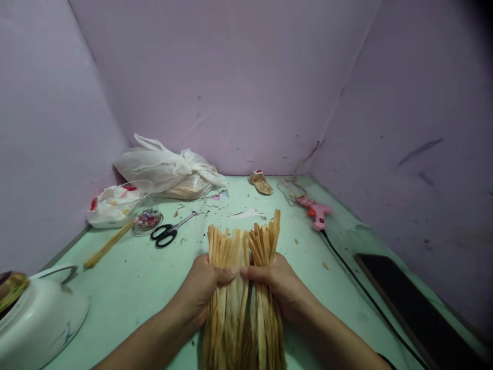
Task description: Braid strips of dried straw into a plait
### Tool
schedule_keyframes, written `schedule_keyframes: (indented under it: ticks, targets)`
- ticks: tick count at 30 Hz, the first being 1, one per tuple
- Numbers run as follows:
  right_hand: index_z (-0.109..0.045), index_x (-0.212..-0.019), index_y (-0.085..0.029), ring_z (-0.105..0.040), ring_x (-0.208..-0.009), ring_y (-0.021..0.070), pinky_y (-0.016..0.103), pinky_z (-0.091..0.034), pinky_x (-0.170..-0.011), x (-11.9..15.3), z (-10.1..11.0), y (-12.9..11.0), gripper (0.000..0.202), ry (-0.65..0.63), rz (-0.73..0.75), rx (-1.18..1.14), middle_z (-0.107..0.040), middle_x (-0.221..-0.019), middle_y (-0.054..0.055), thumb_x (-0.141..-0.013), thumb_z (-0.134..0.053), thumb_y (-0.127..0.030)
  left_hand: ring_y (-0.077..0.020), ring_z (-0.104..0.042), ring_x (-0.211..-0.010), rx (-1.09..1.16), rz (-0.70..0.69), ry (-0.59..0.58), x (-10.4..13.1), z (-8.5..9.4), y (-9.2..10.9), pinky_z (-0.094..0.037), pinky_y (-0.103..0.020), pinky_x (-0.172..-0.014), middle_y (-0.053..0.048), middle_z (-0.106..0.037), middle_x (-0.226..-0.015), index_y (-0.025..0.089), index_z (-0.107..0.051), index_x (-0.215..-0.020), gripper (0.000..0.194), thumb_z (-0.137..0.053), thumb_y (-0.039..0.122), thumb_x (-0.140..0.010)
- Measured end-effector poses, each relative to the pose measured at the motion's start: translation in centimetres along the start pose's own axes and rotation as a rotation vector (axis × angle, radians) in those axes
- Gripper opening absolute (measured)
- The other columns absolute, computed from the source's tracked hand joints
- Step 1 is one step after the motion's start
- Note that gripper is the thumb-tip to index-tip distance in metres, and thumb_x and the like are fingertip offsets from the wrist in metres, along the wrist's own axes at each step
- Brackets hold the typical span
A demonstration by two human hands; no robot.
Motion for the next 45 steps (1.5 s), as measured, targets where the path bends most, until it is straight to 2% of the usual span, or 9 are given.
schedule_keyframes:
  ticks: [7,13,25,30,33,36,40,42,45]
  targets:
    - [-0.064,-0.088,-0.009,-0.059,-0.051,0.0166,0.027,-0.048,-0.052,-0.1,0.1,-0.3,0.038,0.049,0.013,0.050,-0.065,-0.057,0.001,-0.050,-0.058,-0.004,-0.0268,-0.065,-0.064,0.016,0.014,0.010,-0.4,0.4,0.3,-0.050,-0.040,-0.067,-0.013,-0.069,-0.068,0.004,-0.065,-0.082,0.030,-0.063,0.002,-0.053]
    - [-0.063,-0.096,-0.010,-0.064,-0.067,0.0229,0.033,-0.051,-0.063,0.2,-0.3,-0.3,0.045,-0.046,0.030,0.009,-0.070,-0.078,0.008,-0.051,-0.067,-0.010,-0.0291,-0.065,-0.070,-0.012,-0.003,-0.126,-0.2,0.5,-0.2,-0.049,-0.042,-0.070,-0.015,-0.069,-0.073,0.004,-0.063,-0.091,0.042,-0.074,0.010,-0.051]
    - [-0.067,-0.089,-0.011,-0.064,-0.070,0.0232,0.031,-0.050,-0.061,0.3,-0.6,-0.2,0.037,-0.070,0.085,0.103,-0.070,-0.079,0.006,-0.052,-0.068,-0.011,-0.0265,-0.063,-0.060,-0.075,0.009,-0.017,-0.8,1.1,-1.1,-0.049,-0.039,-0.063,-0.010,-0.066,-0.063,0.003,-0.062,-0.094,0.048,-0.074,0.013,-0.048]
    - [-0.067,-0.088,-0.012,-0.063,-0.076,0.0216,0.029,-0.049,-0.066,0.2,-0.5,0.2,0.034,-0.033,0.091,0.177,-0.070,-0.079,0.004,-0.054,-0.065,-0.007,-0.0260,-0.063,-0.063,-0.028,0.019,-0.077,-0.4,0.6,-1.3,-0.049,-0.038,-0.064,-0.011,-0.067,-0.066,0.005,-0.063,-0.092,0.047,-0.076,0.015,-0.049]
    - [-0.067,-0.087,-0.013,-0.063,-0.071,0.0205,0.029,-0.049,-0.065,0.4,-0.7,0.1,0.034,-0.066,0.076,0.101,-0.069,-0.076,0.003,-0.054,-0.063,-0.007,-0.0230,-0.063,-0.063,0.021,0.029,-0.119,-0.1,0.2,-1.1,-0.049,-0.035,-0.065,-0.010,-0.066,-0.066,0.006,-0.065,-0.087,0.042,-0.077,0.014,-0.048]
    - [-0.066,-0.079,-0.011,-0.061,-0.059,0.0176,0.029,-0.049,-0.060,0.4,-0.5,0.0,0.026,-0.093,0.008,-0.031,-0.067,-0.065,0.003,-0.054,-0.061,-0.008,-0.0182,-0.061,-0.057,0.074,0.034,-0.171,-0.1,0.2,-0.5,-0.050,-0.032,-0.063,-0.007,-0.064,-0.061,0.006,-0.065,-0.077,0.030,-0.076,0.011,-0.050]
    - [-0.058,-0.062,-0.011,-0.061,-0.054,0.0148,0.026,-0.050,-0.055,-0.4,0.9,-0.4,0.007,-0.073,-0.312,-0.265,-0.063,-0.057,0.004,-0.056,-0.059,-0.014,-0.0153,-0.059,-0.050,0.065,0.087,-0.111,-0.7,0.9,0.6,-0.051,-0.030,-0.055,-0.007,-0.063,-0.057,0.006,-0.064,-0.072,0.018,-0.071,0.006,-0.055]
    - [-0.056,-0.065,-0.013,-0.058,-0.048,0.0113,0.021,-0.048,-0.047,-0.8,2.0,-1.0,0.010,-0.184,-0.375,-0.360,-0.060,-0.055,0.001,-0.056,-0.059,-0.013,-0.0140,-0.056,-0.044,0.037,0.105,-0.019,-1.1,1.4,1.3,-0.050,-0.029,-0.048,-0.004,-0.060,-0.051,0.008,-0.062,-0.070,0.013,-0.067,0.004,-0.059]
    - [-0.053,-0.072,-0.016,-0.043,-0.036,0.0032,0.010,-0.034,-0.030,-0.8,3.5,-2.6,0.018,-0.507,-0.237,-0.428,-0.053,-0.057,-0.005,-0.055,-0.059,-0.011,-0.0094,-0.047,-0.032,-0.027,0.061,0.114,-1.6,2.2,2.6,-0.042,-0.020,-0.034,0.000,-0.051,-0.040,0.009,-0.055,-0.058,0.012,-0.064,0.002,-0.061]
Point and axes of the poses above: each hand's wrist, its own x-axis away from the middle knuckle, its own z-axis out of the back of the hand, y = z × x, the point moved 1 cm from there along -x, towards the middle knuckle
